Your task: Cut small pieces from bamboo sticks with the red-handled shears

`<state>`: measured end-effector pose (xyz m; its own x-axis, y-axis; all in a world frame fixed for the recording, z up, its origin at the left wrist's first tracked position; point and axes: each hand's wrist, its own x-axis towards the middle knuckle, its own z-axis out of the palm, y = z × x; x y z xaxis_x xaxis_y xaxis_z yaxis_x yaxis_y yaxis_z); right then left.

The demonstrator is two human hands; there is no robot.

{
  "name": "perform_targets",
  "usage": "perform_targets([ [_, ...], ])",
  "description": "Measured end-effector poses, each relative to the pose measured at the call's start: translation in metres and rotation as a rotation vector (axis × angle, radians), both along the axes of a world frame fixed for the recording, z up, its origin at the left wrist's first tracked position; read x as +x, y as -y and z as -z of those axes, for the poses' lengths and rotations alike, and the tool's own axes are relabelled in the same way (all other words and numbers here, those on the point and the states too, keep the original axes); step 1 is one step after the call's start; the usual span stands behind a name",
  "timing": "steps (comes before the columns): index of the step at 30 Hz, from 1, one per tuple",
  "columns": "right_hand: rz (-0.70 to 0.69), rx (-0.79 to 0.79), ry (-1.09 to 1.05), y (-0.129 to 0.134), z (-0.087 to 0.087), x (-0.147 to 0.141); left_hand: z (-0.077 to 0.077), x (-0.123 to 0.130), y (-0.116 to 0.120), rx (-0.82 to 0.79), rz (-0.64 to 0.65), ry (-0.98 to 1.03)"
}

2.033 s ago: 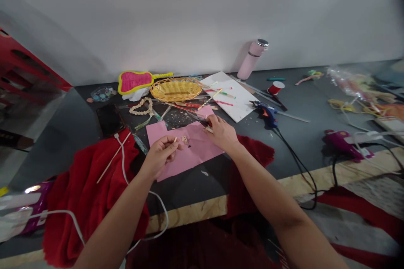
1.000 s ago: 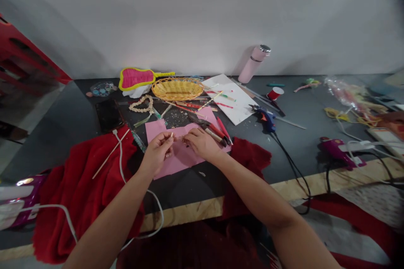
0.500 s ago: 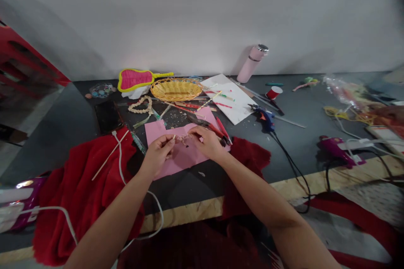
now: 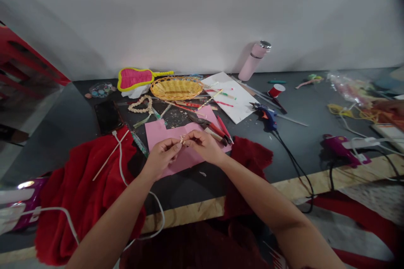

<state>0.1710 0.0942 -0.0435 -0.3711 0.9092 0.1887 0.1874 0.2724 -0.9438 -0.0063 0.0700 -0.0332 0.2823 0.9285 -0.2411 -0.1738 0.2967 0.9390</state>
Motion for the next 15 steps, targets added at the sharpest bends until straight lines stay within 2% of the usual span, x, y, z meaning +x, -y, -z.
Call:
perform_targets([
  [10, 0.005, 0.026, -0.020, 0.0006, 0.0011, -0.0014, -0.0034, -0.0004, 0.0015, 0.092, 0.041, -0.143],
  [15, -0.045, 0.058, -0.046, 0.0001, -0.0024, 0.0018, -0.0069, -0.0022, 0.0016, 0.139, 0.075, -0.224],
])
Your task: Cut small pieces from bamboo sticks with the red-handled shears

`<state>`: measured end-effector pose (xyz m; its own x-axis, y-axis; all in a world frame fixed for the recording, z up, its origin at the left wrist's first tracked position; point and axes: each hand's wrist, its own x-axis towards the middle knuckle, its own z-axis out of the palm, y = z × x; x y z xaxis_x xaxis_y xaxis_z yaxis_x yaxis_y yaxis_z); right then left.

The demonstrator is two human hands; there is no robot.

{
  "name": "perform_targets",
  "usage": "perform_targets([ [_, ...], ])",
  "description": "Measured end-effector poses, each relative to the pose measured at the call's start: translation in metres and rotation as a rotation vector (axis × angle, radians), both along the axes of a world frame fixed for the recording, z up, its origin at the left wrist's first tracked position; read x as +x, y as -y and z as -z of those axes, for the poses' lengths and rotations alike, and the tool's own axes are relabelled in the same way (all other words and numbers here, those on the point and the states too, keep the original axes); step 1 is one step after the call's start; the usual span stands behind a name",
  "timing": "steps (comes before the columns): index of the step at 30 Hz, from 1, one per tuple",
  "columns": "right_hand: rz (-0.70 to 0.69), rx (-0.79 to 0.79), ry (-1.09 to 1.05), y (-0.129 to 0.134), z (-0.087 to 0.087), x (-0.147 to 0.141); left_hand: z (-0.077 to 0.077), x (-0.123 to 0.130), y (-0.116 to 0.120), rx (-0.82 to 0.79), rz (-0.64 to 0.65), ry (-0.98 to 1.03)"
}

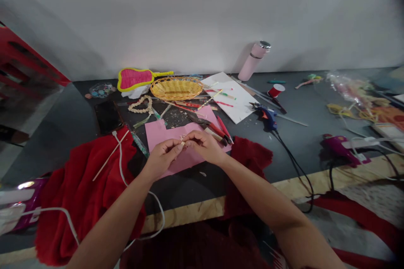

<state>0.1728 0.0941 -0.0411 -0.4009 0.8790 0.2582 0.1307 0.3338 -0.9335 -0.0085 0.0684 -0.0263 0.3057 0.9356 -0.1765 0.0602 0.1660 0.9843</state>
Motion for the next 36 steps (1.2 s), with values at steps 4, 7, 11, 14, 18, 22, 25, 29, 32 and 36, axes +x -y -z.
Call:
perform_targets([
  [4, 0.002, 0.078, 0.008, -0.0014, 0.0005, 0.0010, -0.0016, -0.0012, 0.0000, 0.014, 0.022, -0.023],
  [7, -0.002, 0.139, 0.013, -0.0022, 0.0019, 0.0010, -0.0019, -0.0016, -0.0001, 0.016, 0.036, -0.035],
  [11, -0.027, 0.192, 0.034, -0.0017, 0.0002, 0.0019, -0.0026, -0.0019, -0.0009, 0.028, 0.056, -0.081],
  [14, -0.057, 0.227, 0.036, -0.0012, -0.0017, 0.0034, -0.0027, -0.0022, -0.0016, 0.030, 0.075, -0.114],
  [18, -0.061, 0.267, 0.048, -0.0012, -0.0011, 0.0047, -0.0016, -0.0031, -0.0017, 0.028, 0.085, -0.130],
  [22, -0.055, 0.280, 0.066, -0.0011, -0.0001, 0.0047, -0.0001, -0.0038, -0.0015, 0.039, 0.085, -0.110],
  [25, -0.047, 0.284, 0.077, -0.0010, -0.0002, 0.0045, -0.0002, -0.0039, -0.0017, 0.042, 0.087, -0.094],
  [29, -0.047, 0.282, 0.096, -0.0009, -0.0003, 0.0048, -0.0015, -0.0035, -0.0017, 0.051, 0.085, -0.102],
  [32, -0.041, 0.296, 0.106, -0.0007, -0.0006, 0.0050, -0.0017, -0.0029, -0.0011, 0.063, 0.073, -0.130],
  [36, -0.028, 0.297, 0.109, -0.0005, -0.0011, 0.0048, -0.0005, -0.0021, -0.0004, 0.072, 0.062, -0.173],
])
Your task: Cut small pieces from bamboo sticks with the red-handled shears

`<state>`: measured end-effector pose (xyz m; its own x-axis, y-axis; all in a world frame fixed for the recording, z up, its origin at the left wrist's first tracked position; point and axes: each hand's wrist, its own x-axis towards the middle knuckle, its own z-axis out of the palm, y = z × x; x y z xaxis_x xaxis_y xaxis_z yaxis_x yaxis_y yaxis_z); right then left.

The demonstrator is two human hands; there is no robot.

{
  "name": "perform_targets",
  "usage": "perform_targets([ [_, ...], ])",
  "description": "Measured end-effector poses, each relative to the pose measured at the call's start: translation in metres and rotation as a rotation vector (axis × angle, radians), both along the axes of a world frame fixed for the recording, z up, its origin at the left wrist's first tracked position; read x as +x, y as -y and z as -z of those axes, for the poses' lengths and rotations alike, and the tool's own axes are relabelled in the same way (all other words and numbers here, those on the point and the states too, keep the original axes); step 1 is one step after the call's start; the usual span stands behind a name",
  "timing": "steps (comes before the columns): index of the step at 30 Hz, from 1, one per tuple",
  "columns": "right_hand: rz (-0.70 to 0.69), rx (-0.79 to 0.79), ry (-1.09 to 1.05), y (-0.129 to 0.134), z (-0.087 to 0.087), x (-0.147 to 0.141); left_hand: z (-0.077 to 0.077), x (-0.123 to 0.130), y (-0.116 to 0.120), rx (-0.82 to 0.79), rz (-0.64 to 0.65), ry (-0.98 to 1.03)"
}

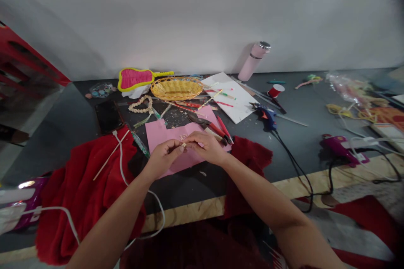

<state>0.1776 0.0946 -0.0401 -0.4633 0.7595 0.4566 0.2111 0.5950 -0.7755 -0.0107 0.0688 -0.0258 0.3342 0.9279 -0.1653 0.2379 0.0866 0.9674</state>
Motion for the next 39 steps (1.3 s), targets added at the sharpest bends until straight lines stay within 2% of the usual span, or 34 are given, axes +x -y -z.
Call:
perform_targets([
  [9, 0.009, 0.027, 0.008, -0.0003, -0.0001, -0.0003, 0.0011, -0.0004, -0.0018, 0.072, -0.020, -0.013],
  [39, 0.016, 0.042, 0.001, 0.0001, 0.0012, -0.0013, -0.0028, 0.0005, -0.0001, 0.088, -0.018, 0.010],
])
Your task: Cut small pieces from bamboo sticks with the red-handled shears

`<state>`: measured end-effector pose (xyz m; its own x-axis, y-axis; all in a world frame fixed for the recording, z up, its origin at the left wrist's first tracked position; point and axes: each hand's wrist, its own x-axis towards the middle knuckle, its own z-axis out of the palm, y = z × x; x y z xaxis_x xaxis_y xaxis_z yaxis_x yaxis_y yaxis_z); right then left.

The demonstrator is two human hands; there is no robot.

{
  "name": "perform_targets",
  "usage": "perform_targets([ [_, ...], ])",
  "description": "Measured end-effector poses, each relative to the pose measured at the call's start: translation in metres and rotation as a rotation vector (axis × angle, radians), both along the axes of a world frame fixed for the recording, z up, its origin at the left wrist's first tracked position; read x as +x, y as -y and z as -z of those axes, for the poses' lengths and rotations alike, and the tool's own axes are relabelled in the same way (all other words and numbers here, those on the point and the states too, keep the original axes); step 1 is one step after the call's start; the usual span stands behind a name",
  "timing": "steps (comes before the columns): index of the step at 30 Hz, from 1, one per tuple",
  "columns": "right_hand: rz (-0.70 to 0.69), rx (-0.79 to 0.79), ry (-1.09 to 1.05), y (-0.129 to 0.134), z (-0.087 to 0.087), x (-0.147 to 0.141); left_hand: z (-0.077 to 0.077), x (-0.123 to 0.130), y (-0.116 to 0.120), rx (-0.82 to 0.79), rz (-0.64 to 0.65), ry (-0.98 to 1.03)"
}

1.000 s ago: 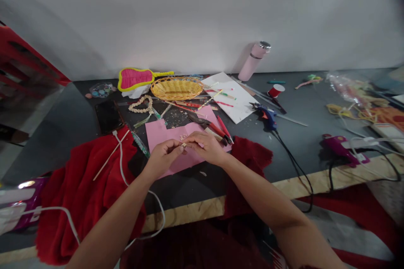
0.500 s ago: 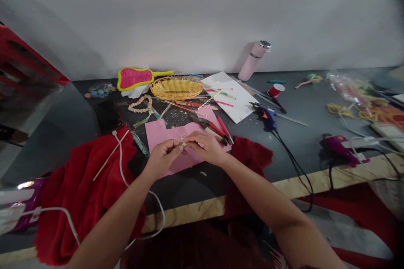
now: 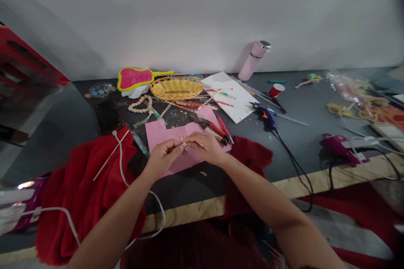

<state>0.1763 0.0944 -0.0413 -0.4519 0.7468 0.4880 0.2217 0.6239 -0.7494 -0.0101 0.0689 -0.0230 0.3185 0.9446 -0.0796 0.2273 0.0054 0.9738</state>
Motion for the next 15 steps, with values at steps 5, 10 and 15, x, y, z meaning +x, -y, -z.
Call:
perform_targets([
  [5, 0.011, -0.004, 0.006, 0.0001, 0.0014, 0.0002, 0.0001, 0.0013, 0.0010, -0.027, -0.010, 0.022],
  [10, 0.015, 0.006, 0.016, 0.0005, 0.0000, 0.0003, -0.0015, 0.0023, 0.0020, -0.041, -0.027, 0.026],
  [15, 0.015, 0.012, 0.017, 0.0008, -0.0005, 0.0003, -0.0008, 0.0023, 0.0015, -0.023, -0.027, 0.014],
])
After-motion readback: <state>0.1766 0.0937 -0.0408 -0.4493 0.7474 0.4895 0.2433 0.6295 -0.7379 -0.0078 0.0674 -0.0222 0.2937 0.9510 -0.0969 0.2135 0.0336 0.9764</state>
